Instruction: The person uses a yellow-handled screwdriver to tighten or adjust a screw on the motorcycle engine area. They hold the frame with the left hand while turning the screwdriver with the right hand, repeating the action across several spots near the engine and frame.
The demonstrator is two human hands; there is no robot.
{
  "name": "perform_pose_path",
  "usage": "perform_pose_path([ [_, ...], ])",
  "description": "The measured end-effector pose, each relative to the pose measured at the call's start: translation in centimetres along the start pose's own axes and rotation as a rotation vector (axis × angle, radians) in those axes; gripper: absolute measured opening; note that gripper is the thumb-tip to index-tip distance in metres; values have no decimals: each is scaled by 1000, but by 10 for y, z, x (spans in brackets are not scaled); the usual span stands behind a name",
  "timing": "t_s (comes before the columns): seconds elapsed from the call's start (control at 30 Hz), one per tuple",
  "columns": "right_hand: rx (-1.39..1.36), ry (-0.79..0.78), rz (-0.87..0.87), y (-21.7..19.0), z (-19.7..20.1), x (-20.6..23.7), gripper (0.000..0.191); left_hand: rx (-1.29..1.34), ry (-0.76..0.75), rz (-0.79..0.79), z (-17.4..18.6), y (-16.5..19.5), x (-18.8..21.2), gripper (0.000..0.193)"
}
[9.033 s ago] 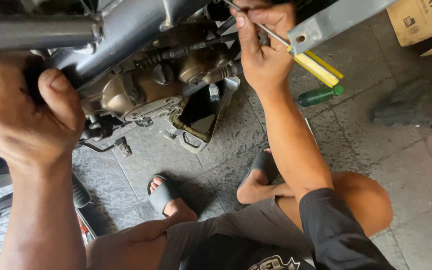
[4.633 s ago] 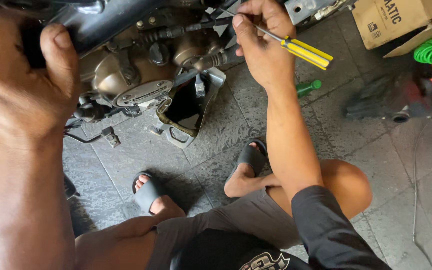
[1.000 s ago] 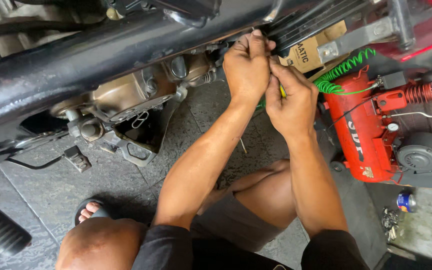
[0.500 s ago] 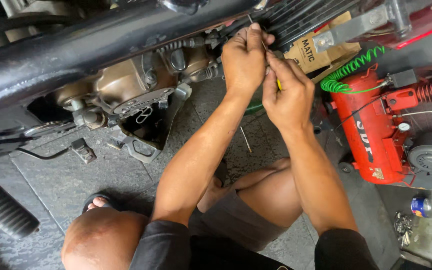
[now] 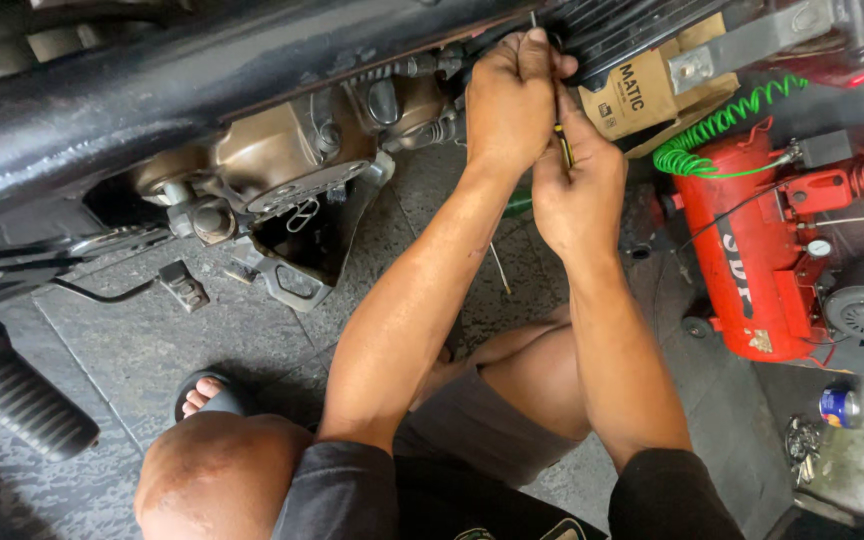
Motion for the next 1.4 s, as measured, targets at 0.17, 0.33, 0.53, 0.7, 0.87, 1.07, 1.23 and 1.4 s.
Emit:
perform_pose_path([
  [0.17,197,-14,72,-11,17,5,52,-67,-13,106,-6,8,7,40],
  [0.33,94,-79,-84,3,30,13,51,-139,1,13,-8,10,16,37],
  [0.53,72,75,246,11,15,19,42,-10,-72,-42,-6,7,18,37],
  [0.7,-749,-29,-320,30,-8,7,41,3,-77,24,0,5,1,37],
  [0.87,-791,-15,-233,23,-19,8,40,174,-129,47,3,-7,-3,34],
  [1.07,-434,-43,-104,30,-1,16,45,416,-133,-206,-1,-20,9,38],
  [1.23,-334,-55,-20,30,10,22,44,420,-105,-159,-7,-21,23,37],
  [1.4,-695,-14,-292,24,2,24,45,257,-96,-36,-7,-10,19,35],
])
Point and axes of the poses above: each hand's wrist, its own x-axis away from the middle knuckle, its own z-axis out of the back of the hand, y = z × x, the point moved 3 cm from there along -x, towards the middle knuckle, and after that the axes turned 4 degrees about -z, right-handed, at the moved point
